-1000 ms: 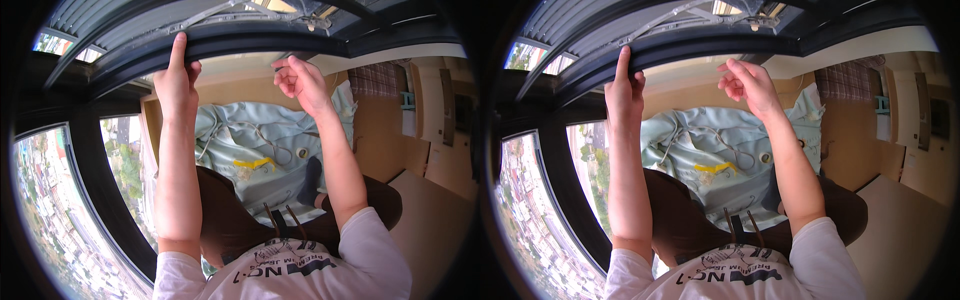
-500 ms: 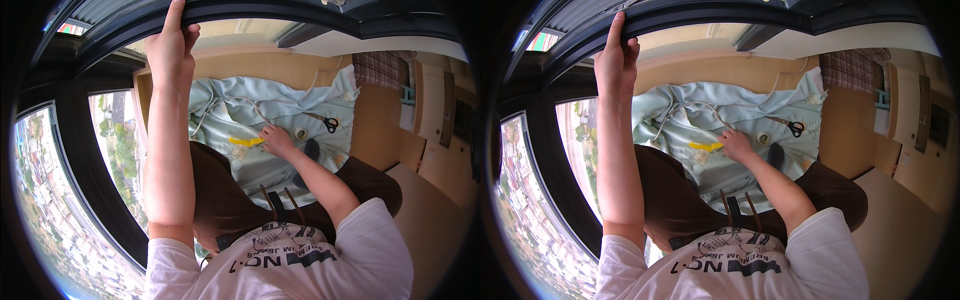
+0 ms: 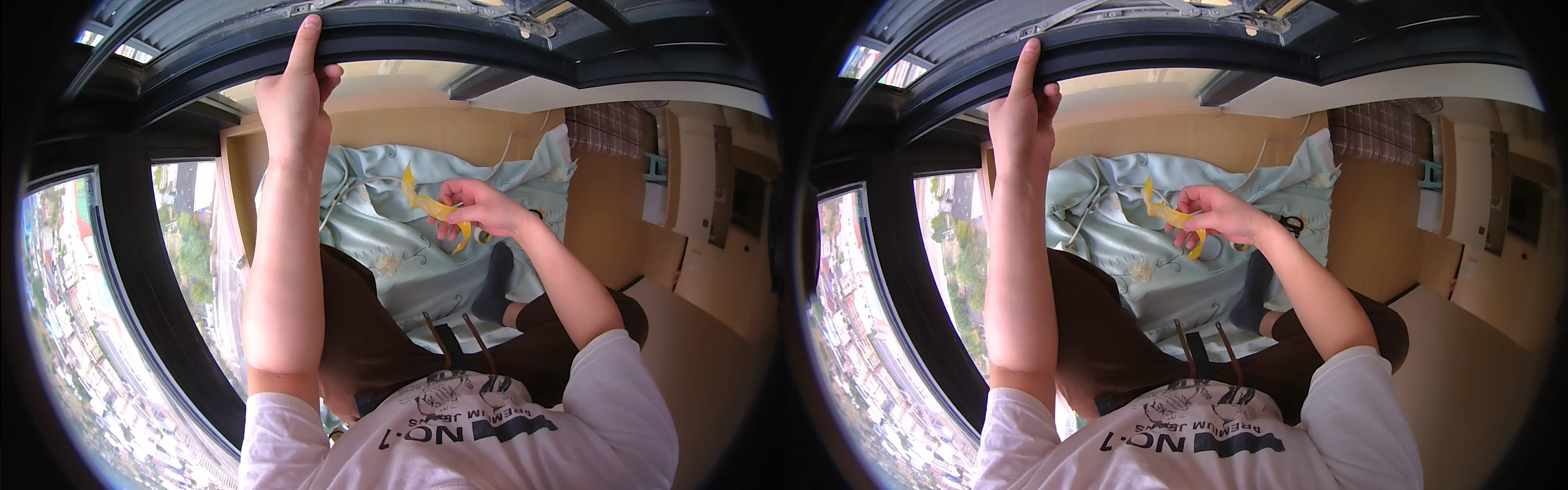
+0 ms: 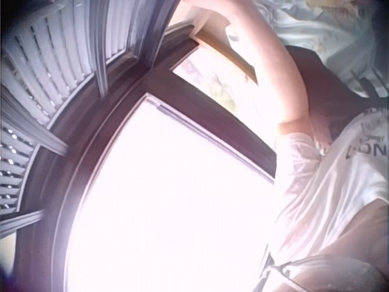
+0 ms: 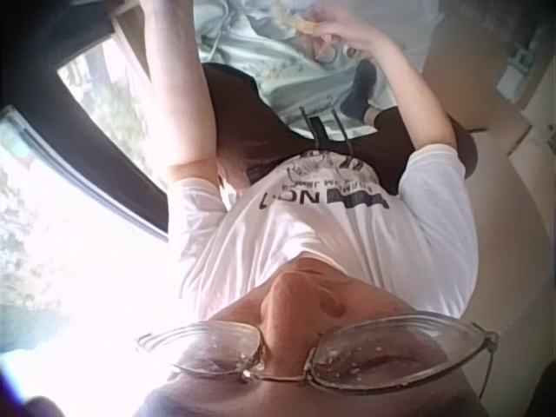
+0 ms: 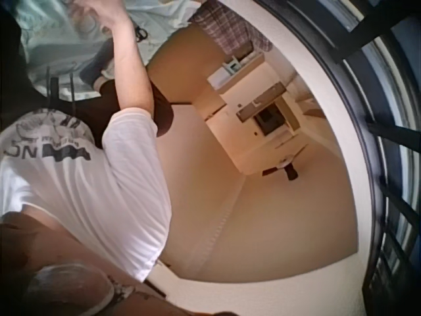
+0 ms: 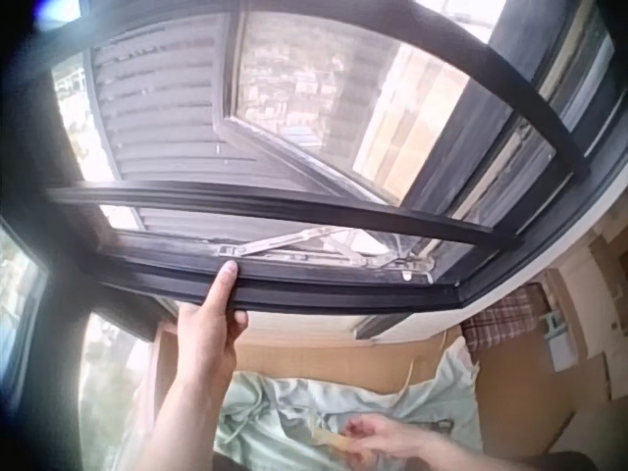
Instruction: The person carries a black metal grate into a room, aligns it with the frame of a large window, and applies yellow adhesive tape to the top edge to secure it.
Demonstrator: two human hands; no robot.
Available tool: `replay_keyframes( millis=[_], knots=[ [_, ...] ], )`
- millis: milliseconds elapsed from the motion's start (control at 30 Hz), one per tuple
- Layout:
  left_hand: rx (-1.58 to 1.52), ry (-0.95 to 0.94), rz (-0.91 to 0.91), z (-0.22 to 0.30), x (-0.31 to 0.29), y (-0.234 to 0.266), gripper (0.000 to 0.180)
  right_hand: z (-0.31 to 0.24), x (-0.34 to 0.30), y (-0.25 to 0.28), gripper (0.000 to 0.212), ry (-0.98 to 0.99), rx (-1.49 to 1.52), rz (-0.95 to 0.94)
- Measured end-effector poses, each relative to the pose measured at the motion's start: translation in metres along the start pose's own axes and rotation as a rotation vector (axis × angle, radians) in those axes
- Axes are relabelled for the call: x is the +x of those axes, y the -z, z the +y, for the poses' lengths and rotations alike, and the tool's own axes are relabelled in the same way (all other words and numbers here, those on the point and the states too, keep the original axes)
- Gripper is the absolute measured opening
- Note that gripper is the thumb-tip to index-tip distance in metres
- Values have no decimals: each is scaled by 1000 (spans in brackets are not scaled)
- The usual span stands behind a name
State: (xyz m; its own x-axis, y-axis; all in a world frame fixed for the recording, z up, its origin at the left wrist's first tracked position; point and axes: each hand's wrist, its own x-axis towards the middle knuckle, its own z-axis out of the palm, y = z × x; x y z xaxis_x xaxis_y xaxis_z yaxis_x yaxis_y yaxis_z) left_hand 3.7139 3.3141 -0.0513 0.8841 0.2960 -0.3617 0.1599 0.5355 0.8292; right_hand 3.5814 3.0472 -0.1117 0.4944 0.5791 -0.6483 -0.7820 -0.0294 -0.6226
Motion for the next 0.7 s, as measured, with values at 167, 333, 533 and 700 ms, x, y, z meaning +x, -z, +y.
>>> replay_keyframes(
  millis=[167,333,533,700],
  knots=[
    [3,-5,18,1,-4,-5,28,-43,-16,-43,22,158,196,-43],
    [15,4,28,7,-8,-8,29,-76,-26,-78,26,507,195,-3],
    [33,17,46,9,-10,-7,30,-120,9,-113,40,943,-17,392],
    [38,45,55,11,-11,-11,29,-129,42,-130,48,1186,-77,576]
  ],
)
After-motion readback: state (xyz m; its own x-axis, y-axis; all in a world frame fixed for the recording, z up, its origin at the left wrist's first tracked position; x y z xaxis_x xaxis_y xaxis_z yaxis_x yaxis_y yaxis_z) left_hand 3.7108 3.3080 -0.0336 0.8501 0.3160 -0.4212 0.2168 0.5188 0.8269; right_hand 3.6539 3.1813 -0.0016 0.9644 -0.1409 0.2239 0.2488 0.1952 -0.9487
